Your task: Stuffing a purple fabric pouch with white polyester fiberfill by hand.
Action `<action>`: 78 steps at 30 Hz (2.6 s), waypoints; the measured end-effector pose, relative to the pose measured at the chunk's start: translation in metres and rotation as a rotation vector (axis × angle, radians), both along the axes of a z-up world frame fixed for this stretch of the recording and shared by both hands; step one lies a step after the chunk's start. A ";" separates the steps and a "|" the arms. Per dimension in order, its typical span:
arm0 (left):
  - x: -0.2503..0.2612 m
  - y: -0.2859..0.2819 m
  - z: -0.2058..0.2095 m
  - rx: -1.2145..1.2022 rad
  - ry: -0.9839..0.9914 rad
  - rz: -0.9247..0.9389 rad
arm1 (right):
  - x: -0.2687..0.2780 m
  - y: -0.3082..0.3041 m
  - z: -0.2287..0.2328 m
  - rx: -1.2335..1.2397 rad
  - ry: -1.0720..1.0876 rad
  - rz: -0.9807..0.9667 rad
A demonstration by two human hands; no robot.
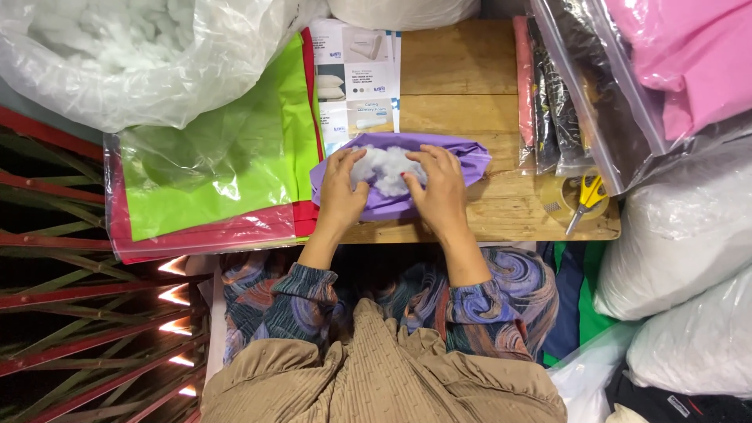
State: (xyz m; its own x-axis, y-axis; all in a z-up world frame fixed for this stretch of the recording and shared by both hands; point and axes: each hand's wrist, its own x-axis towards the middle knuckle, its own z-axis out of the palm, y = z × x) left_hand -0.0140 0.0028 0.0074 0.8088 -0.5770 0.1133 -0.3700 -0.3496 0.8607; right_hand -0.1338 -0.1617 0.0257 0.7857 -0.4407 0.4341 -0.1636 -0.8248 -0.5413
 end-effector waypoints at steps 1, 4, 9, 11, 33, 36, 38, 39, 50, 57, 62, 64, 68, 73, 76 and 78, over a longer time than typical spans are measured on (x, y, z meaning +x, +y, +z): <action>0.000 -0.001 -0.003 0.001 0.006 0.001 | 0.002 0.003 0.000 0.001 0.006 0.001; -0.004 -0.003 -0.010 0.107 -0.171 0.009 | 0.009 0.011 0.000 0.008 0.222 -0.009; -0.011 -0.011 -0.024 0.307 -0.377 -0.128 | 0.024 0.022 0.000 0.108 0.674 0.059; -0.009 -0.012 -0.046 0.383 -0.384 -0.123 | 0.027 0.022 -0.009 0.085 0.716 0.066; -0.019 -0.044 -0.035 0.597 -0.301 -0.109 | 0.017 0.004 -0.024 -0.010 0.716 -0.051; -0.016 -0.045 -0.029 0.612 -0.282 -0.126 | 0.016 0.000 -0.025 0.009 0.712 -0.049; -0.016 -0.040 -0.016 0.581 -0.289 -0.129 | 0.014 0.001 -0.016 0.021 0.690 -0.038; -0.017 -0.038 -0.009 0.549 -0.292 -0.143 | 0.014 0.001 -0.011 0.037 0.676 -0.034; 0.016 0.029 0.026 0.225 -0.417 0.027 | 0.010 0.023 0.035 -0.051 0.063 -0.015; 0.105 0.113 0.082 -0.042 -0.354 0.244 | 0.095 0.102 0.102 0.093 -0.094 0.288; 0.173 0.147 0.119 -0.083 -0.355 0.369 | 0.209 0.143 0.144 -0.212 -0.141 0.427; 0.202 0.145 0.121 -0.080 -0.349 0.390 | 0.264 0.153 0.153 -0.345 -0.179 0.455; 0.259 0.119 0.112 0.045 -0.382 0.387 | 0.370 0.155 0.156 -0.740 -0.122 0.359; 0.311 0.095 0.095 0.290 -0.299 0.342 | 0.457 0.099 0.126 -0.945 0.175 0.088; 0.324 0.095 0.079 0.414 -0.155 0.295 | 0.458 0.064 0.115 -0.944 0.152 0.006; 0.327 0.098 0.071 0.388 -0.186 0.291 | 0.440 0.068 0.129 -0.642 0.317 0.075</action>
